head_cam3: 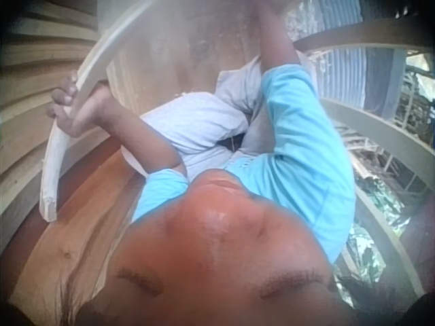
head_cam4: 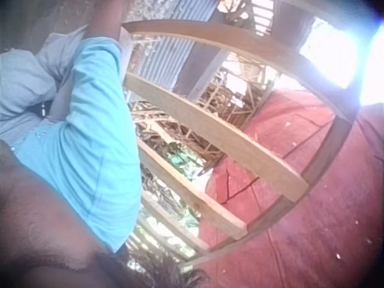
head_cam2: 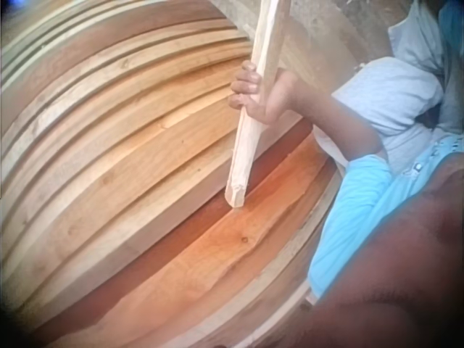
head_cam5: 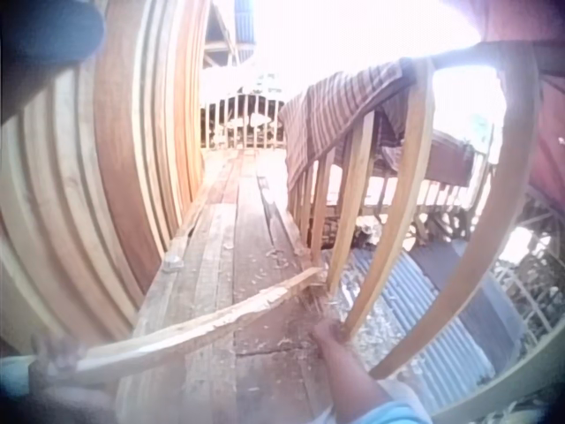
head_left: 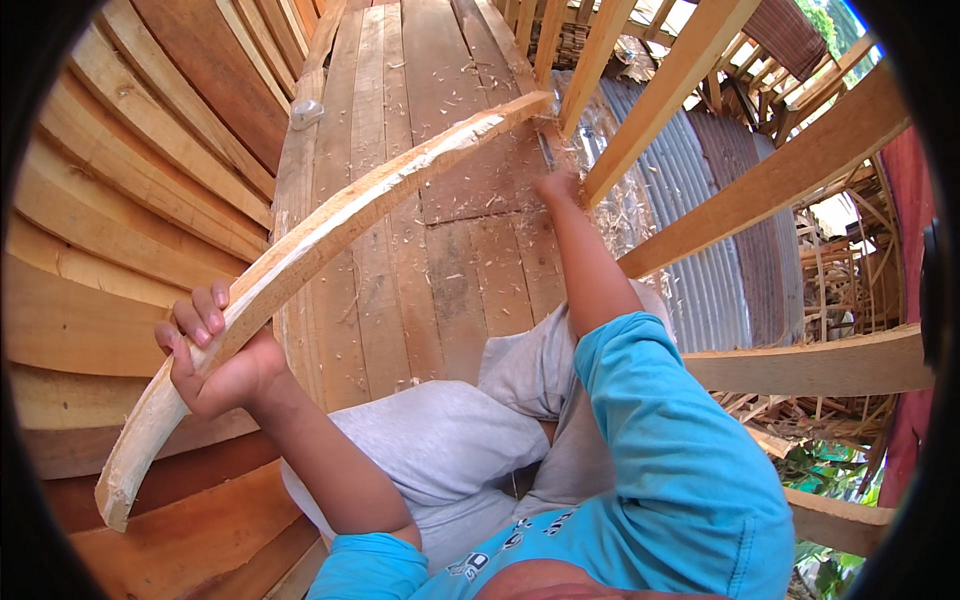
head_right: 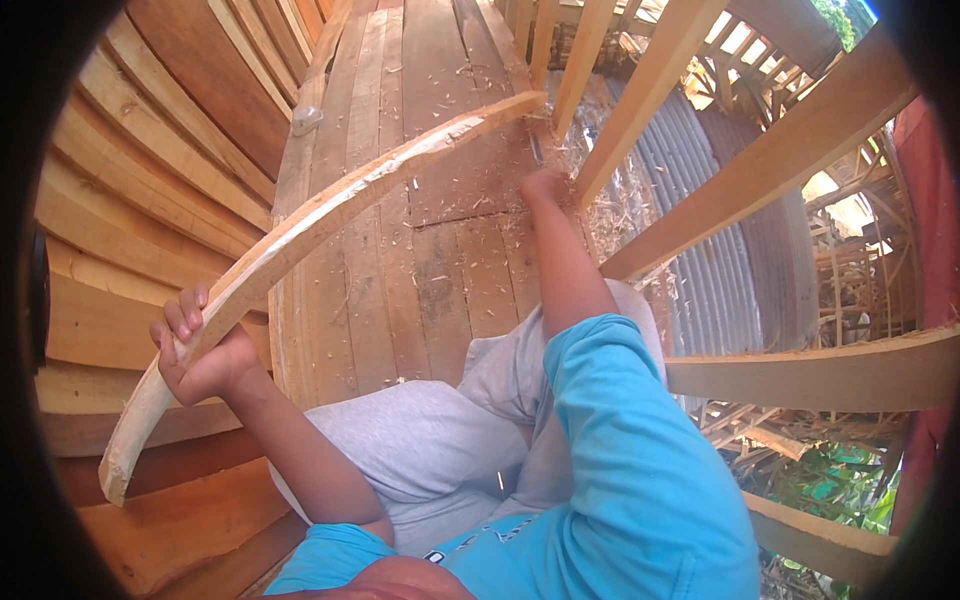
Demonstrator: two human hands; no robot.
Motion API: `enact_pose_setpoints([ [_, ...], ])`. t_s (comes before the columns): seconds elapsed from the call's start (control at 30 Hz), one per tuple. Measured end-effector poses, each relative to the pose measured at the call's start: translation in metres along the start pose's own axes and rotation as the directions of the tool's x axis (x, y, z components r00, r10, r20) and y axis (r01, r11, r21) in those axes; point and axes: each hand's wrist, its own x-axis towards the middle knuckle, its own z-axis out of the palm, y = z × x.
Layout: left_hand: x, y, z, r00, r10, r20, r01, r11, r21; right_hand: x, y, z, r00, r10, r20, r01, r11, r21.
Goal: The person sits on a wooden floor and uses a chisel to carve a long, curved piece of wood. They hold the wood with one hand and repeatedly scrape along its surface with the chisel, producing wood shavings.
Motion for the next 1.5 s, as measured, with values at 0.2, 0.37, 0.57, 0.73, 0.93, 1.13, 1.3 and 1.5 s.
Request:
enact_pose_setpoints([
  [0.2,0.001,0.0,-0.005,1.0,-0.005,-0.021,0.005,1.0,-0.002,-0.008,-0.007,0.012,0.997,0.08,-0.012,-0.08,0.997,0.008],
  [0.37,0.001,0.001,-0.003,1.0,0.01,-0.029,-0.009,1.0,0.016,-0.012,-0.007,0.014,0.97,0.034,0.242,0.026,0.97,-0.242],
  [0.57,0.005,0.002,-0.014,0.999,-0.01,-0.049,0.01,1.0,0.0,0.005,0.019,0.036,0.986,0.09,0.143,-0.065,0.983,-0.172],
  [0.73,0.005,-0.001,-0.007,0.992,0.0,-0.123,-0.003,1.0,-0.018,-0.009,0.024,0.02,0.926,0.005,0.378,0.041,0.993,-0.114],
  [0.93,0.014,0.0,-0.016,0.992,0.005,-0.122,-0.009,1.0,-0.027,-0.041,0.016,0.014,0.968,-0.1,0.229,0.126,0.987,-0.101],
  [1.13,0.012,-0.003,-0.015,0.996,0.018,-0.088,-0.021,0.999,-0.035,-0.075,-0.014,-0.062,0.92,-0.325,0.219,0.303,0.944,0.128],
  [1.3,0.017,-0.008,-0.02,0.964,0.016,0.265,0.025,0.989,-0.149,-0.135,-0.032,-0.119,0.869,-0.493,0.034,0.456,0.827,0.33],
  [1.5,0.018,-0.001,-0.016,0.917,0.015,0.398,0.044,0.989,-0.139,-0.165,-0.024,-0.092,0.774,-0.58,0.254,0.385,0.749,0.539],
])
